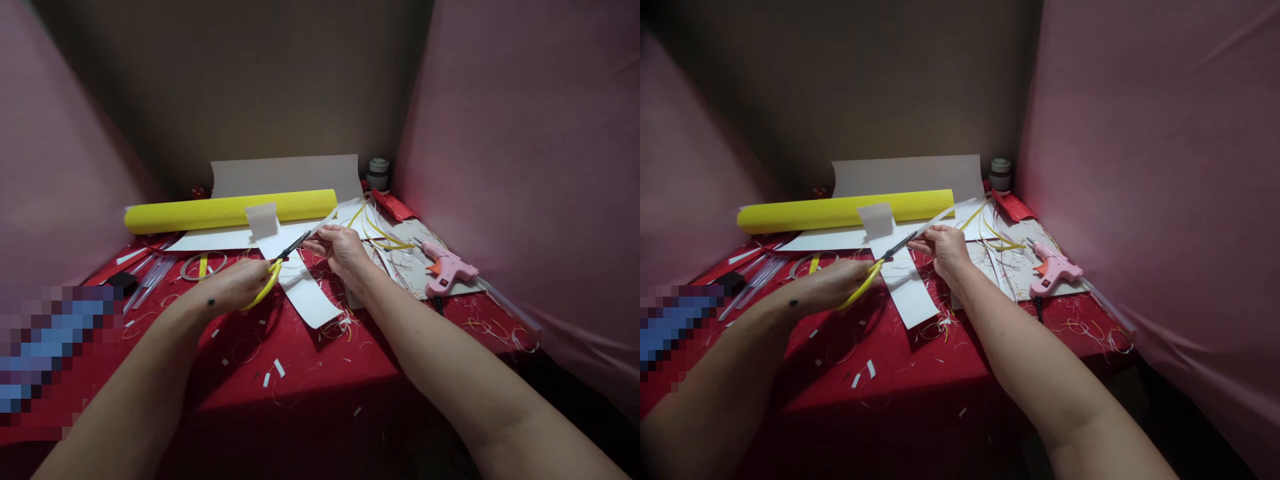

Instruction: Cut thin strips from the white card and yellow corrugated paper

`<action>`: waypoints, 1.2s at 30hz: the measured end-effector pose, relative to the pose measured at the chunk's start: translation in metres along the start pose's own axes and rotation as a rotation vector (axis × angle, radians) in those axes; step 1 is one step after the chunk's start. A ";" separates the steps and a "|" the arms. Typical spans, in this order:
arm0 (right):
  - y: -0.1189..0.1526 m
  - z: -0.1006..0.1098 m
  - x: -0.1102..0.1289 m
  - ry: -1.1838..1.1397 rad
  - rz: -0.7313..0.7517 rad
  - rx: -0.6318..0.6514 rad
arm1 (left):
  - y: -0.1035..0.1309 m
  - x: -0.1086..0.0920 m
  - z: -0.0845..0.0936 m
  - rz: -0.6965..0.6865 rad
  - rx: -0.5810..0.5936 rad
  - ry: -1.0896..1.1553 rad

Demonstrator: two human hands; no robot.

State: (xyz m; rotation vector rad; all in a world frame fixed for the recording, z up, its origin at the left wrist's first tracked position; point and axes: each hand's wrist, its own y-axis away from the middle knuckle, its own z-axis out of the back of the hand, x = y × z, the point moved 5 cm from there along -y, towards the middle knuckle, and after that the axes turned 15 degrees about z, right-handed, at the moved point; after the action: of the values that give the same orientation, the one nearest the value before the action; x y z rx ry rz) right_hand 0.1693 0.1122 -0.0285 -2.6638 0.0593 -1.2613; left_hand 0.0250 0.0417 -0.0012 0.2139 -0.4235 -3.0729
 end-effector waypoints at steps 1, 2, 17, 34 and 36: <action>0.001 -0.001 -0.001 0.002 -0.001 0.005 | 0.001 -0.002 -0.001 0.000 0.014 -0.050; 0.002 -0.002 -0.002 0.003 -0.002 0.010 | 0.002 -0.004 -0.001 0.005 0.024 -0.088; 0.007 -0.007 -0.006 0.013 0.009 0.060 | -0.002 -0.001 -0.001 0.047 -0.051 -0.169; 0.009 -0.010 -0.006 0.007 -0.014 0.066 | -0.011 0.007 -0.004 -0.013 -0.064 -0.070; 0.006 -0.008 -0.001 -0.006 0.017 0.056 | -0.010 0.008 -0.003 -0.004 -0.060 -0.041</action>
State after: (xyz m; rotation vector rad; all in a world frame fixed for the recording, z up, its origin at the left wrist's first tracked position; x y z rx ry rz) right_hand 0.1627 0.1049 -0.0256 -2.6144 0.0447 -1.2321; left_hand 0.0174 0.0499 -0.0074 0.1505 -0.3321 -3.0935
